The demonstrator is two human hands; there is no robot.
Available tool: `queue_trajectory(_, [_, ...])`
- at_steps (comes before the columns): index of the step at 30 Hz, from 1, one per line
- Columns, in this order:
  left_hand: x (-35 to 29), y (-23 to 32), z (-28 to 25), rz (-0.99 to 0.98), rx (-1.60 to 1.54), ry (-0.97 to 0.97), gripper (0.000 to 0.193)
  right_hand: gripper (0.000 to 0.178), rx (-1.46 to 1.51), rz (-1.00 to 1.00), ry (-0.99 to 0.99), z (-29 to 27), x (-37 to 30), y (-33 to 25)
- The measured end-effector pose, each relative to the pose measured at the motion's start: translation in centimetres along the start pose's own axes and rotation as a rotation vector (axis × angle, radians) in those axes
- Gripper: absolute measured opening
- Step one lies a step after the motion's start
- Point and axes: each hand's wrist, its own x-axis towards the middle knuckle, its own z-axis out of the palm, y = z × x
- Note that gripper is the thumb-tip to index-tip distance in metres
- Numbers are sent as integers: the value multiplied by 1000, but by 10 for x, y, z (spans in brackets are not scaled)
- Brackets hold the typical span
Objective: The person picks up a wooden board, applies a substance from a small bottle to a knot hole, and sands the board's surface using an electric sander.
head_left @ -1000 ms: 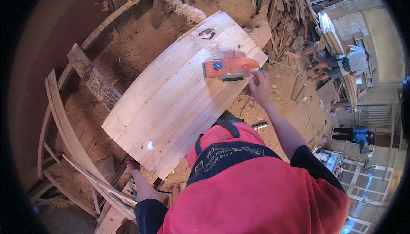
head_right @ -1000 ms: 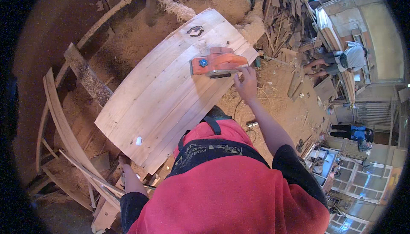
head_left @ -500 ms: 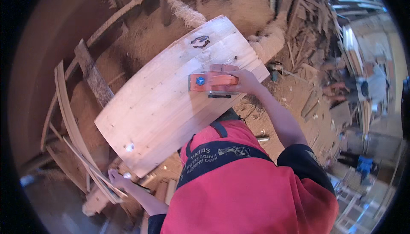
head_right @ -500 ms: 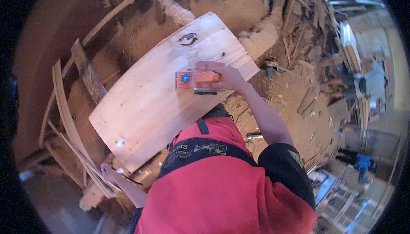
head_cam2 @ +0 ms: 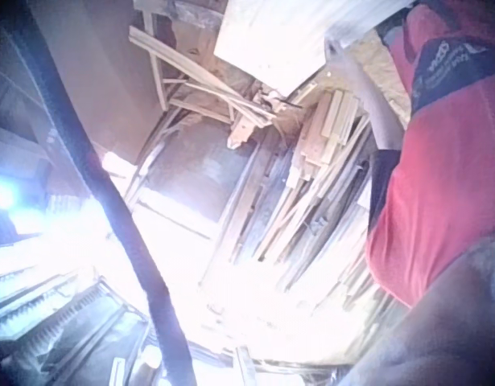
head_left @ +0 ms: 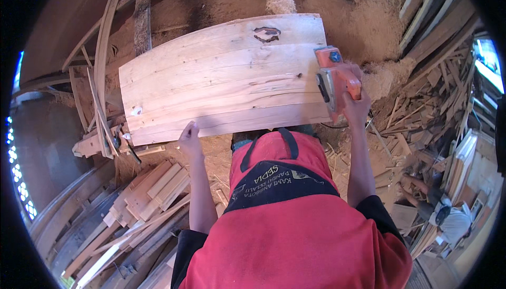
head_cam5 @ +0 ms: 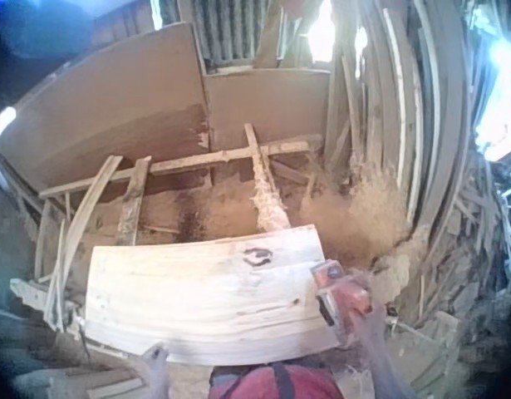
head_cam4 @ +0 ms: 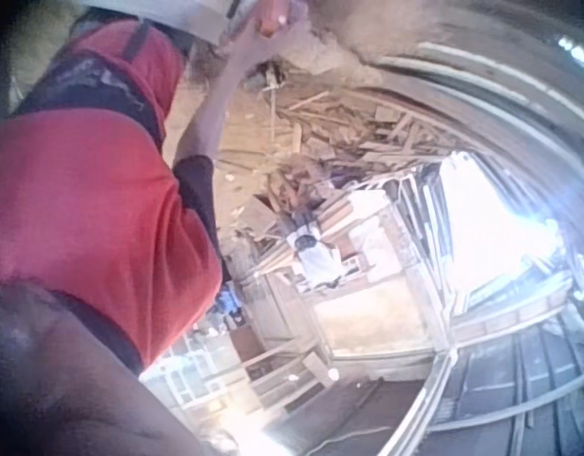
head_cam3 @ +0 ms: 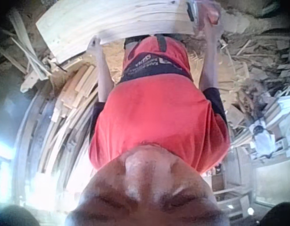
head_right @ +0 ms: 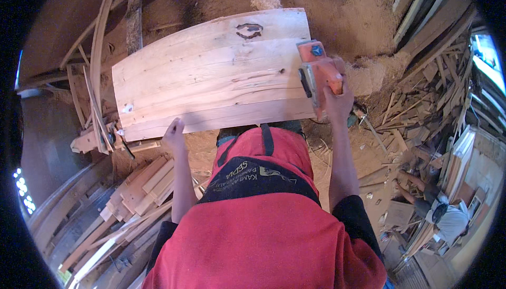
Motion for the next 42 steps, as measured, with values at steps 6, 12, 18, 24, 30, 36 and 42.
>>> queue_trajectory(6, [-33,25,104,50,107,-148,28,22,234,54,75,-33,14,20])
queue_trajectory(12, [-55,30,163,227,263,-329,24,24,294,128,94,-48,6,44])
queue_trajectory(18, [-85,-4,173,704,772,-436,92,21,281,86,112,-61,-4,64])
queue_trajectory(24, [-99,13,244,852,1008,-536,93,17,252,87,56,-61,0,81])
queue_trajectory(30, [-85,-2,189,783,1194,-617,87,24,124,23,29,-50,21,118])
queue_trajectory(36, [-111,1,250,798,1044,-463,88,34,133,-10,-66,-48,52,134])
queue_trajectory(42, [-97,-1,241,864,1105,-485,88,47,-36,144,-51,-55,64,158])
